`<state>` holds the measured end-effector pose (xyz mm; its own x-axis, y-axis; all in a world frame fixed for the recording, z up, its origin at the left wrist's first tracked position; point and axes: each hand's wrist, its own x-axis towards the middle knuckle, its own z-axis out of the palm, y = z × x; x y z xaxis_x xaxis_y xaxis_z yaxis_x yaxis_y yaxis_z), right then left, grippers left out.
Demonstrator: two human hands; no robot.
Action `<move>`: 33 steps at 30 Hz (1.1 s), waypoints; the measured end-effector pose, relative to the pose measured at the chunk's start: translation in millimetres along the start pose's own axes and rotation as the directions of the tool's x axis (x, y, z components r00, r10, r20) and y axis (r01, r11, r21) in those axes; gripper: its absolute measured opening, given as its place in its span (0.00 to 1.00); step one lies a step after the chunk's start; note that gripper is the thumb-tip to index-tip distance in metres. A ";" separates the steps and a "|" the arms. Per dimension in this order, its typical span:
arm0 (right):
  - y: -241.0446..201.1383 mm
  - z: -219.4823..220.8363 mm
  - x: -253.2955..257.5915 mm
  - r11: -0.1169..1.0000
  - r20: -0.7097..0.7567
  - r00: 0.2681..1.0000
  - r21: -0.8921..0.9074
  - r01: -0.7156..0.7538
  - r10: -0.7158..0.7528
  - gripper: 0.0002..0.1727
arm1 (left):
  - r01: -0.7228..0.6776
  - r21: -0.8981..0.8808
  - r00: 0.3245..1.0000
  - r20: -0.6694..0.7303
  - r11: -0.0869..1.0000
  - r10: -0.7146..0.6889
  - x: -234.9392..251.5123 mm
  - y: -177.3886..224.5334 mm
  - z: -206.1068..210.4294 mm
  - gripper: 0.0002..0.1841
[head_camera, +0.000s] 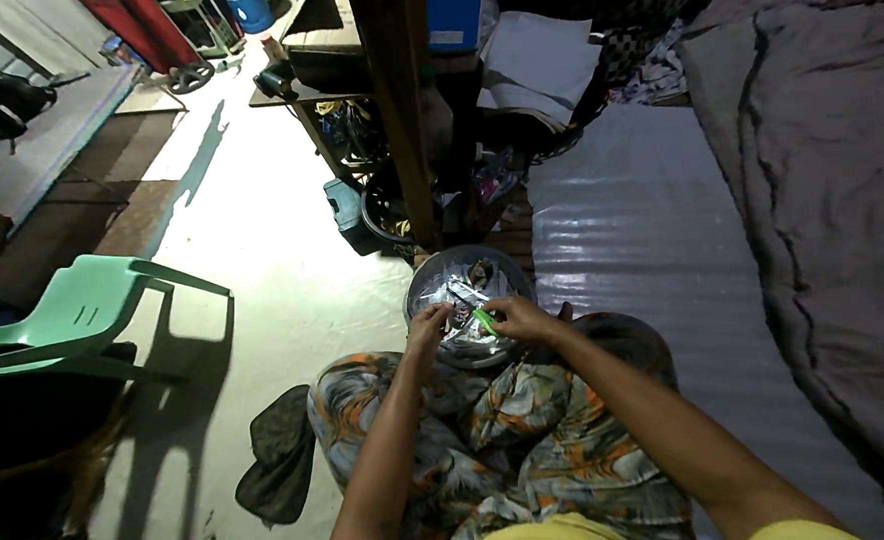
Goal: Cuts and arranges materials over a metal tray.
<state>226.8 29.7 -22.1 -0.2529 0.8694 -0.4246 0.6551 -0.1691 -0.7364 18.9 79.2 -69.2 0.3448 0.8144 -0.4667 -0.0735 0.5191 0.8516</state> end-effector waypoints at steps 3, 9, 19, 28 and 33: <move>-3.3 -2.5 -1.3 0.999 -0.024 0.999 0.032 -0.026 0.027 0.22 | 0.014 0.020 1.000 -0.007 1.000 -0.014 -1.5 2.2 1.4 0.08; -0.4 -2.6 -1.2 0.998 -0.056 0.998 0.062 -0.027 0.030 0.21 | 0.029 0.001 0.999 -0.022 1.000 -0.029 -2.3 4.5 2.9 0.08; -0.5 -1.1 -0.2 0.997 0.004 0.999 0.057 -0.050 0.050 0.26 | 0.022 -0.033 1.000 0.015 0.999 -0.021 -1.1 3.5 1.5 0.08; 2.3 0.0 1.7 1.000 0.003 1.000 0.025 0.009 -0.009 0.23 | 0.032 -0.041 0.999 0.023 0.999 -0.032 -2.8 5.2 2.9 0.08; 1.5 0.4 2.1 0.999 -0.002 1.000 0.033 -0.001 0.001 0.24 | 0.030 -0.054 0.999 0.032 0.998 -0.028 -3.1 5.5 2.5 0.08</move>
<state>226.9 31.0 -24.3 -0.2504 0.8703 -0.4241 0.6317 -0.1851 -0.7528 19.8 78.8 -62.4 0.3769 0.7905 -0.4828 -0.1137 0.5567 0.8229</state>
